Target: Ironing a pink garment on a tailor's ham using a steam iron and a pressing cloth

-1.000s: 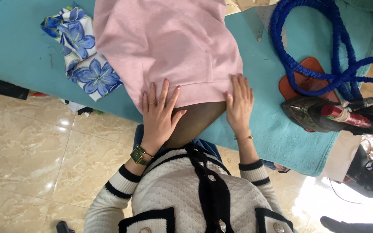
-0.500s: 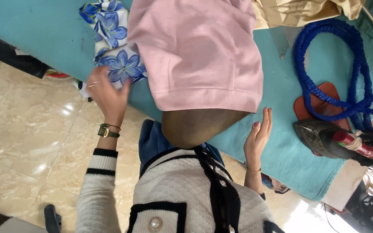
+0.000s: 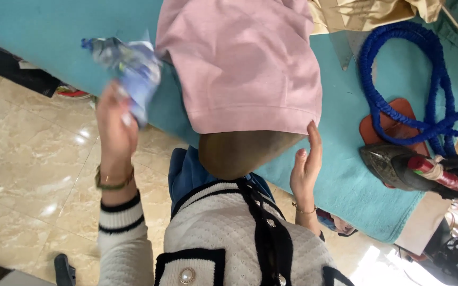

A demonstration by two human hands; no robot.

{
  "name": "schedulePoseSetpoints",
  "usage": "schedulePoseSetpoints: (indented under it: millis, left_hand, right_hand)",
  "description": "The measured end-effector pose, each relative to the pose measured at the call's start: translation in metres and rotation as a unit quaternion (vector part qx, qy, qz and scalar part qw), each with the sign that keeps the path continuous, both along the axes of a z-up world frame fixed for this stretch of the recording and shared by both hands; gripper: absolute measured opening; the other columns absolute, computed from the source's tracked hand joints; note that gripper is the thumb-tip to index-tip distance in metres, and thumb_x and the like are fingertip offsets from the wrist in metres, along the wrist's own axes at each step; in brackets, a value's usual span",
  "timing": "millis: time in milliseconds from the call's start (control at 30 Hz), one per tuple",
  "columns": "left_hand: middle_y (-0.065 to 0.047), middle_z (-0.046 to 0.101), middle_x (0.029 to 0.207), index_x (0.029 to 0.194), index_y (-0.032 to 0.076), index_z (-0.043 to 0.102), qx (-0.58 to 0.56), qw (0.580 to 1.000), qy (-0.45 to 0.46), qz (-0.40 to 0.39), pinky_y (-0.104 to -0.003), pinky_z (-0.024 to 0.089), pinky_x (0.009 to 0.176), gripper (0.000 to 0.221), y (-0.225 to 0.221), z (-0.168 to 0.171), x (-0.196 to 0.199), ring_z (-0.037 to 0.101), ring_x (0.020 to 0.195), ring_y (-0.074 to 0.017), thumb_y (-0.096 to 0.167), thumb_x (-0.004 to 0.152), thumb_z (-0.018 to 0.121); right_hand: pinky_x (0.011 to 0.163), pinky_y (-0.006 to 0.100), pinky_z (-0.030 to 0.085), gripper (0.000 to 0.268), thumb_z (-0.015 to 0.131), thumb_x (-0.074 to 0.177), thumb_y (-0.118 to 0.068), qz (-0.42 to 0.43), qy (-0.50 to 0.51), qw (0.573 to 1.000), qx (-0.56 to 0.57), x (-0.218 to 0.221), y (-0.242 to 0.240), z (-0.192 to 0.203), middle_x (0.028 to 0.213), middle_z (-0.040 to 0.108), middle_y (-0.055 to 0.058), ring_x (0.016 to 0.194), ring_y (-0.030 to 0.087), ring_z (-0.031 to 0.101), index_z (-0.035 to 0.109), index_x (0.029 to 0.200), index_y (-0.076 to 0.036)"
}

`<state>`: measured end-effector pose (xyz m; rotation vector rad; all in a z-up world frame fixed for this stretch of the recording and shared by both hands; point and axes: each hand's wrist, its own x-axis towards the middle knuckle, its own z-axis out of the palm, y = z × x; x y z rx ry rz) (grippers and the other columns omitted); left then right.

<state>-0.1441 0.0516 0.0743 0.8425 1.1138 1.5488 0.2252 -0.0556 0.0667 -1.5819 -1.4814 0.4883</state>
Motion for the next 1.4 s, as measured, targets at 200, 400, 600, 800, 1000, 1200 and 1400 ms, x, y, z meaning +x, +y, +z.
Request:
schedulePoseSetpoints:
  millis: [200, 400, 600, 800, 1000, 1200, 1400]
  left_hand:
    - [-0.003, 0.057, 0.088, 0.123, 0.006, 0.056, 0.039, 0.948, 0.016, -0.317, -0.026, 0.043, 0.07, 0.028, -0.055, 0.031, 0.059, 0.052, 0.078, -0.0101, 0.017, 0.098, 0.051]
    - [-0.008, 0.065, 0.081, 0.148, -0.001, 0.052, 0.078, 0.763, 0.035, -0.641, -0.03, 0.042, 0.052, 0.049, -0.048, 0.05, 0.097, 0.049, 0.063, -0.0104, 0.014, 0.102, 0.043]
    - [-0.007, 0.054, 0.059, 0.097, 0.004, 0.06, 0.011, 0.776, 0.19, -0.602, -0.028, 0.037, 0.046, 0.029, -0.013, 0.136, 0.09, 0.045, 0.048, -0.0162, 0.026, 0.103, 0.042]
    - [-0.007, 0.054, 0.057, 0.096, 0.008, 0.061, -0.038, 0.785, 0.291, -0.546, -0.03, 0.04, 0.049, 0.018, -0.025, 0.076, 0.066, 0.052, 0.053, -0.017, 0.024, 0.102, 0.056]
    - [-0.018, 0.068, 0.071, 0.112, 0.01, 0.062, 0.013, 0.802, 0.448, -0.395, -0.046, 0.054, 0.064, 0.017, -0.002, 0.044, 0.09, 0.071, 0.071, -0.0404, 0.02, 0.098, 0.064]
    - [-0.01, 0.075, 0.078, 0.102, 0.016, 0.065, 0.094, 0.802, 0.544, -0.226, -0.042, 0.056, 0.073, 0.011, 0.03, -0.021, 0.112, 0.074, 0.077, -0.033, 0.025, 0.1, 0.072]
    - [-0.007, 0.072, 0.086, 0.098, 0.015, 0.068, 0.151, 0.853, 0.458, -0.198, -0.037, 0.051, 0.084, 0.008, 0.008, -0.024, 0.125, 0.069, 0.083, -0.0251, 0.021, 0.104, 0.067]
  right_hand:
    - [0.125, 0.057, 0.014, 0.091, 0.082, 0.082, -0.043, 0.27, 0.26, 0.924, 0.079, -0.018, -0.006, 0.024, 0.153, 0.042, 0.03, 0.151, 0.044, 0.029, 0.041, 0.149, 0.003]
    - [0.107, 0.064, 0.042, 0.051, 0.095, 0.064, -0.01, 0.313, 0.294, 0.901, -0.061, -0.004, -0.016, 0.025, 0.092, 0.075, 0.018, 0.098, 0.038, 0.069, 0.073, 0.107, 0.007]
    - [0.08, 0.049, 0.05, 0.015, 0.08, 0.083, -0.007, 0.273, 0.188, 0.919, -0.212, 0.042, -0.027, 0.045, 0.083, 0.077, 0.018, 0.078, 0.033, 0.07, 0.079, 0.097, -0.001]
    - [0.075, 0.043, 0.052, 0.02, 0.083, 0.079, -0.02, 0.171, 0.172, 0.938, -0.249, 0.114, -0.048, 0.041, 0.082, 0.075, 0.012, 0.074, 0.023, 0.065, 0.076, 0.085, -0.002]
    - [0.072, 0.033, 0.05, 0.015, 0.079, 0.09, -0.011, 0.04, 0.087, 0.972, -0.214, 0.142, -0.002, 0.009, 0.082, 0.069, 0.011, 0.073, 0.018, 0.061, 0.073, 0.099, -0.001]
    - [0.092, 0.04, 0.045, 0.025, 0.079, 0.098, -0.013, 0.019, -0.199, 0.979, 0.025, 0.117, 0.071, -0.017, 0.1, 0.07, 0.011, 0.096, 0.031, 0.066, 0.071, 0.12, -0.006]
    - [0.118, 0.064, 0.021, 0.061, 0.088, 0.081, -0.021, 0.089, -0.22, 0.971, 0.039, 0.018, 0.055, -0.028, 0.136, 0.058, 0.018, 0.138, 0.04, 0.044, 0.061, 0.134, -0.009]
